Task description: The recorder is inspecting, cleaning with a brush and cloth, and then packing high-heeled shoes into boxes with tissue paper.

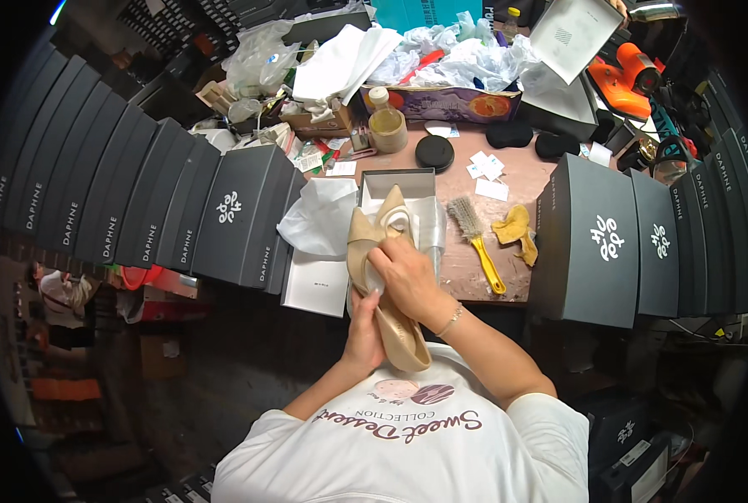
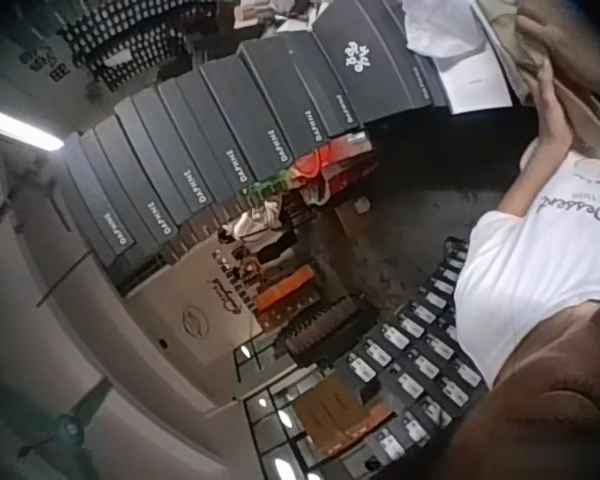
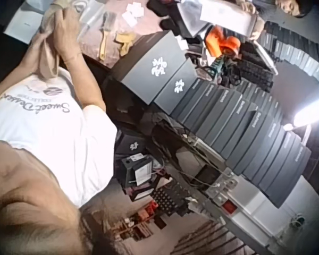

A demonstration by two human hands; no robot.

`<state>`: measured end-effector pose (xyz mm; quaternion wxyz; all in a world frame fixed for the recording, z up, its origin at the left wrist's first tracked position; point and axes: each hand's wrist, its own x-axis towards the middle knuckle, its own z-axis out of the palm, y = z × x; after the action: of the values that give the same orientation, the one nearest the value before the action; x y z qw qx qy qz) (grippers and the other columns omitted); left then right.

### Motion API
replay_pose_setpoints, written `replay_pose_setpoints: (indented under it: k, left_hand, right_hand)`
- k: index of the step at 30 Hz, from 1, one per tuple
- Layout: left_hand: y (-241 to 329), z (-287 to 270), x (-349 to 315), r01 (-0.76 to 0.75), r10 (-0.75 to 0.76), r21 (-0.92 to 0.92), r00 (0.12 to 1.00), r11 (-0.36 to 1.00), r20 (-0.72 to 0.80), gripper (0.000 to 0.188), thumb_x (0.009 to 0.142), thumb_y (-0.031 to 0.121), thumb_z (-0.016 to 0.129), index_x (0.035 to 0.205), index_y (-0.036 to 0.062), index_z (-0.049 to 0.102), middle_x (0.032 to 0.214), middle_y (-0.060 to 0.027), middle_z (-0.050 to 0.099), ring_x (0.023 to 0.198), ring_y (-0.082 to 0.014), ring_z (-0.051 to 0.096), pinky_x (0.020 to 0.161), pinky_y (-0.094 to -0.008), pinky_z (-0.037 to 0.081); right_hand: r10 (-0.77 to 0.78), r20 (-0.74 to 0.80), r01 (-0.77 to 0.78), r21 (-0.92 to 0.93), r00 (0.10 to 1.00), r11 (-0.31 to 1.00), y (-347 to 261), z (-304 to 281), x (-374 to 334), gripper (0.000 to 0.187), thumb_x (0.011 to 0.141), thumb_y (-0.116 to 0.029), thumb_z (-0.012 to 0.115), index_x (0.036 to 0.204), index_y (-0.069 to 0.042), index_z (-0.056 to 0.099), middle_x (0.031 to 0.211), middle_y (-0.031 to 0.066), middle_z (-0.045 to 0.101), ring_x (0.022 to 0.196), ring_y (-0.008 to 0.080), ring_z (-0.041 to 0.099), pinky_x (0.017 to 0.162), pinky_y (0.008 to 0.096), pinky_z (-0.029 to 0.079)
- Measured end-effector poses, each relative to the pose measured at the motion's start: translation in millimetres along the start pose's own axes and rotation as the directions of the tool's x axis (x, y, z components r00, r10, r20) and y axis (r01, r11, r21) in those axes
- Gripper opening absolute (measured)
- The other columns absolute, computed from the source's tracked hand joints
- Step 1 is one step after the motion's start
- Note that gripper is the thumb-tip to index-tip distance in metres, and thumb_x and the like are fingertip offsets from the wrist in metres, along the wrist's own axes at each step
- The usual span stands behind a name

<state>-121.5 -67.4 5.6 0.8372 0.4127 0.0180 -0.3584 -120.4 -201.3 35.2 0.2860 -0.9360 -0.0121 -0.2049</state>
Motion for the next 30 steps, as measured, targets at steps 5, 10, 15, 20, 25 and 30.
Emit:
replay_pose_setpoints:
  k: [5, 10, 15, 20, 25, 30]
  left_hand:
    - [-8, 8, -8, -0.018, 0.018, 0.101, 1.0, 0.995, 0.004, 0.059, 0.096, 0.024, 0.047, 0.145, 0.0153, 0.016, 0.133, -0.0094, 0.038, 0.12, -0.021, 0.046, 0.098, -0.0381, 0.044]
    - [-11, -4, -7, -0.051, 0.037, 0.289, 0.998, 0.956, 0.054, 0.064, 0.096, 0.023, 0.048, 0.148, 0.0142, 0.012, 0.137, -0.0104, 0.035, 0.122, -0.0215, 0.044, 0.099, -0.0371, 0.042]
    - [-4, 24, 15, 0.073, -0.075, -0.032, 0.996, 0.997, -0.053, 0.059, 0.095, 0.022, 0.049, 0.144, 0.0141, 0.018, 0.135, -0.0121, 0.039, 0.117, -0.0236, 0.049, 0.096, -0.0388, 0.045]
    - [19, -1, 38, 0.183, -0.181, 0.082, 0.983, 0.98, -0.027, 0.055, 0.089, 0.04, 0.048, 0.133, 0.0102, 0.036, 0.098, -0.0163, 0.061, 0.082, -0.0262, 0.065, 0.069, -0.0378, 0.056]
    - [24, -22, 55, 0.249, -0.25, 0.041, 0.968, 0.968, 0.031, 0.057, 0.088, 0.046, 0.049, 0.129, 0.0062, 0.042, 0.099, -0.0164, 0.062, 0.083, -0.0249, 0.065, 0.071, -0.0364, 0.055]
    - [20, -40, 55, 0.261, -0.257, -0.036, 0.961, 0.965, 0.098, 0.053, 0.091, 0.033, 0.048, 0.136, 0.0099, 0.035, 0.111, -0.0117, 0.057, 0.091, -0.0204, 0.063, 0.075, -0.0329, 0.053]
  right_hand:
    - [0.102, -0.141, -0.1, 0.025, 0.985, 0.995, -5, 14, 18, 0.047, 0.079, -0.004, 0.054, 0.125, -0.012, 0.051, 0.124, 0.0138, 0.048, 0.11, 0.0318, 0.051, 0.092, 0.0401, 0.045]
    - [0.023, 0.023, -0.025, 0.094, 0.999, 0.995, 14, 9, 19, 0.053, 0.079, -0.001, 0.055, 0.13, -0.013, 0.051, 0.143, 0.0191, 0.036, 0.128, 0.0358, 0.04, 0.107, 0.0442, 0.032]
    - [-0.032, 0.137, 0.036, -0.025, 0.99, 0.999, 44, 24, 52, 0.08, 0.068, -0.006, 0.07, 0.141, -0.013, 0.039, 0.147, 0.0247, 0.029, 0.133, 0.0411, 0.034, 0.109, 0.0455, 0.031]
    - [-0.153, 0.447, -0.027, 0.371, 0.881, 0.928, 129, -44, 122, 0.073, 0.072, -0.015, 0.072, 0.139, -0.01, 0.044, 0.136, 0.0201, 0.048, 0.123, 0.0374, 0.048, 0.103, 0.0409, 0.04]
    - [0.158, -0.18, -0.221, -0.428, 0.971, 0.876, 288, -65, 236, 0.028, 0.085, -0.021, 0.061, 0.108, -0.006, 0.066, 0.106, 0.0199, 0.065, 0.098, 0.0357, 0.063, 0.082, 0.0445, 0.05]
    - [0.395, 0.025, -0.324, -0.529, 0.918, 0.785, 337, -36, 255, 0.026, 0.087, -0.026, 0.058, 0.099, -0.004, 0.062, 0.092, 0.0213, 0.066, 0.089, 0.0404, 0.063, 0.078, 0.0489, 0.049]
